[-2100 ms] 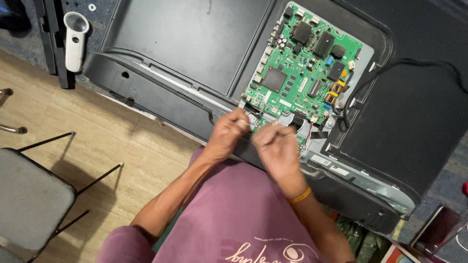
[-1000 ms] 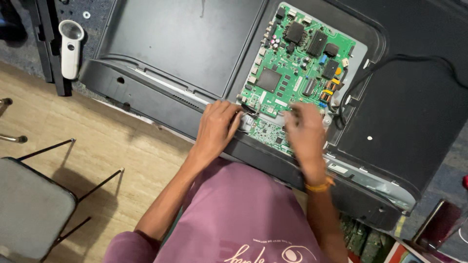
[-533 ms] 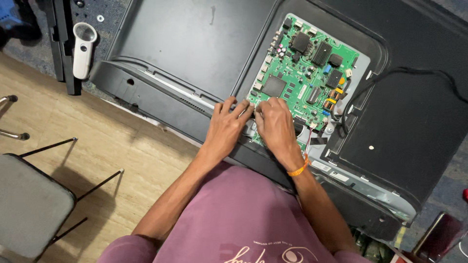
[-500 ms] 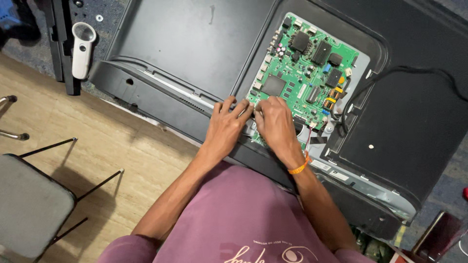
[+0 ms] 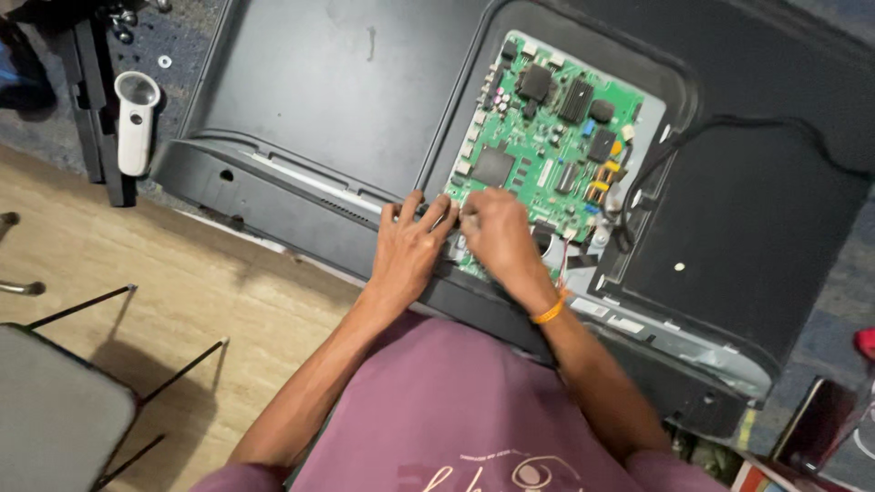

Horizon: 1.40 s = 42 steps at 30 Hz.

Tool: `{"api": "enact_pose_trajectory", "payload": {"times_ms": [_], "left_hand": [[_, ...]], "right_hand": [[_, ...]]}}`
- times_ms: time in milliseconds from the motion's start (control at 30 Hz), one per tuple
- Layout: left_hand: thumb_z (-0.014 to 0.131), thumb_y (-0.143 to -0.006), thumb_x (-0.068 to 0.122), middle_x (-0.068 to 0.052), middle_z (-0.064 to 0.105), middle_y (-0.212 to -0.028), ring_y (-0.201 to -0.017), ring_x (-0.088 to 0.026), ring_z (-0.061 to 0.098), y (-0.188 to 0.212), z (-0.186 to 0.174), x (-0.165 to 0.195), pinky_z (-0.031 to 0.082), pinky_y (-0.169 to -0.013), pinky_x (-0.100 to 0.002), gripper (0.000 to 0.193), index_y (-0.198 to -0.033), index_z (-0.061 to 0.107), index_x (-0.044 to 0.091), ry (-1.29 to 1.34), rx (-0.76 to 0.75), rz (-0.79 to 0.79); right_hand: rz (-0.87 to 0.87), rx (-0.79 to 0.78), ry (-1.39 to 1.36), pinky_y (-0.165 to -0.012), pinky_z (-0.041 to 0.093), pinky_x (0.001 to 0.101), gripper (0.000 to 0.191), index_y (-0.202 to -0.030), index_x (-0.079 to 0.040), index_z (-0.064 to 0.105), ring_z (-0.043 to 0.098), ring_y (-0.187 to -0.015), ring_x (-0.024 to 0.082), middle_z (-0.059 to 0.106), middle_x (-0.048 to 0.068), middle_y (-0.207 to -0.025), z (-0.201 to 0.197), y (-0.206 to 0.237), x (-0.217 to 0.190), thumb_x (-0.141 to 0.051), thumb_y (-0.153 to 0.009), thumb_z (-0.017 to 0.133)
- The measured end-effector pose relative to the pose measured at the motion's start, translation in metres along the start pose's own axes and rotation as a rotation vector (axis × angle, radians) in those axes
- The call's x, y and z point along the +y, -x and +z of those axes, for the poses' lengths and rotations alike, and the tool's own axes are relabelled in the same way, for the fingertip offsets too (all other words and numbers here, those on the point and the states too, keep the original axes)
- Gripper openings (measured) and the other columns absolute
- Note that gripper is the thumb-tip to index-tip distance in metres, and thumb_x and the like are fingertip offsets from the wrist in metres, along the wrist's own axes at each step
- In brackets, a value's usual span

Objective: The person repairs a television lying face-down on a workbench. They handle the main circuit board and cables, use a cordless drill to remove screws, lift and reposition the TV frame, then use a screwdriver and a multimeter to work on and test components.

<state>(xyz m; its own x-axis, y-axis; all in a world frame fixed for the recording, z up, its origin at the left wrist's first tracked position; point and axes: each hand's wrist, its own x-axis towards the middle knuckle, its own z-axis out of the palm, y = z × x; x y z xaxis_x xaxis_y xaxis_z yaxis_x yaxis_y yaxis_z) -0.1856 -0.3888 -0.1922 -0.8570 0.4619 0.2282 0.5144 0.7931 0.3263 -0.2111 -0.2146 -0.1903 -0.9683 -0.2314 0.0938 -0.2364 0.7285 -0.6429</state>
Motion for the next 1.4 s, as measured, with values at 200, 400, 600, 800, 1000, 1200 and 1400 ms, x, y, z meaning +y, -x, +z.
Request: {"api": "enact_pose_trajectory", "payload": {"times_ms": [200, 400, 600, 800, 1000, 1200, 1400], "left_hand": [[0.064, -0.084, 0.008, -0.006, 0.062, -0.136, -0.124, -0.032, 0.053, -0.004, 0.002, -0.002, 0.041, -0.090, -0.048, 0.047, -0.131, 0.067, 0.006, 0.007, 0.012, 0.019], [0.067, -0.084, 0.010, -0.009, 0.063, -0.132, -0.122, -0.032, 0.054, -0.003, 0.000, -0.003, 0.042, -0.093, -0.049, 0.047, -0.131, 0.066, 0.005, 0.016, 0.033, 0.028], [0.075, -0.088, 0.012, -0.008, 0.063, -0.130, -0.124, -0.032, 0.054, -0.004, -0.005, 0.016, 0.042, -0.100, -0.048, 0.043, -0.130, 0.064, 0.007, 0.238, 0.133, 0.043], [0.068, -0.082, 0.008, -0.010, 0.064, -0.122, -0.119, -0.030, 0.056, -0.033, 0.014, 0.045, 0.044, -0.099, -0.042, 0.049, -0.131, 0.066, 0.003, 0.319, 0.019, 0.294], [0.067, -0.083, 0.017, -0.008, 0.063, -0.102, -0.106, -0.026, 0.057, -0.083, 0.040, 0.064, 0.044, -0.090, -0.038, 0.019, -0.098, 0.069, 0.006, 0.114, -0.035, 0.509], [0.065, -0.080, 0.022, -0.006, 0.063, -0.092, -0.101, -0.023, 0.056, -0.099, 0.044, 0.077, 0.043, -0.088, -0.034, 0.018, -0.087, 0.072, 0.007, -0.214, 0.003, 0.692], [0.063, -0.081, 0.026, -0.004, 0.063, -0.085, -0.095, -0.021, 0.055, -0.103, 0.043, 0.083, 0.042, -0.084, -0.033, 0.023, -0.084, 0.074, 0.007, -0.428, 0.003, 0.796]], "right_hand": [[-0.059, -0.005, -0.134, -0.070, 0.055, 0.0408, 0.006, -0.087, -0.004, 0.069, 0.069, -0.080, 0.031, 0.069, 0.013, -0.085, -0.031, 0.004, 0.000, -0.002, -0.082, 0.070], [0.182, -0.230, -0.210, -0.060, 0.051, 0.0351, 0.029, -0.105, -0.005, 0.072, 0.062, -0.064, 0.021, 0.066, 0.012, -0.081, -0.047, 0.040, -0.002, -0.017, -0.081, 0.083], [0.245, 0.160, -0.110, -0.065, 0.054, 0.0290, 0.030, -0.117, -0.003, 0.072, 0.064, -0.072, 0.012, 0.070, 0.007, -0.091, -0.048, 0.099, -0.006, -0.016, -0.091, 0.079], [0.593, 0.275, -0.115, -0.052, 0.049, 0.0308, 0.030, -0.113, 0.001, 0.070, 0.065, -0.059, 0.012, 0.072, 0.008, -0.090, -0.051, 0.111, 0.025, -0.017, -0.090, 0.077], [0.565, 0.261, -0.007, -0.056, 0.050, 0.0341, 0.023, -0.106, -0.001, 0.074, 0.065, -0.057, 0.018, 0.071, 0.014, -0.083, -0.034, 0.106, 0.046, -0.016, -0.089, 0.078], [0.565, 0.248, 0.022, -0.058, 0.047, 0.0417, 0.024, -0.100, 0.001, 0.070, 0.061, -0.057, 0.028, 0.065, 0.018, -0.081, -0.035, 0.109, 0.049, -0.015, -0.085, 0.080], [0.466, 0.298, -0.010, -0.063, 0.047, 0.0441, 0.019, -0.099, 0.002, 0.068, 0.060, -0.068, 0.034, 0.064, 0.018, -0.084, -0.035, 0.110, 0.052, -0.004, -0.081, 0.072]]}}
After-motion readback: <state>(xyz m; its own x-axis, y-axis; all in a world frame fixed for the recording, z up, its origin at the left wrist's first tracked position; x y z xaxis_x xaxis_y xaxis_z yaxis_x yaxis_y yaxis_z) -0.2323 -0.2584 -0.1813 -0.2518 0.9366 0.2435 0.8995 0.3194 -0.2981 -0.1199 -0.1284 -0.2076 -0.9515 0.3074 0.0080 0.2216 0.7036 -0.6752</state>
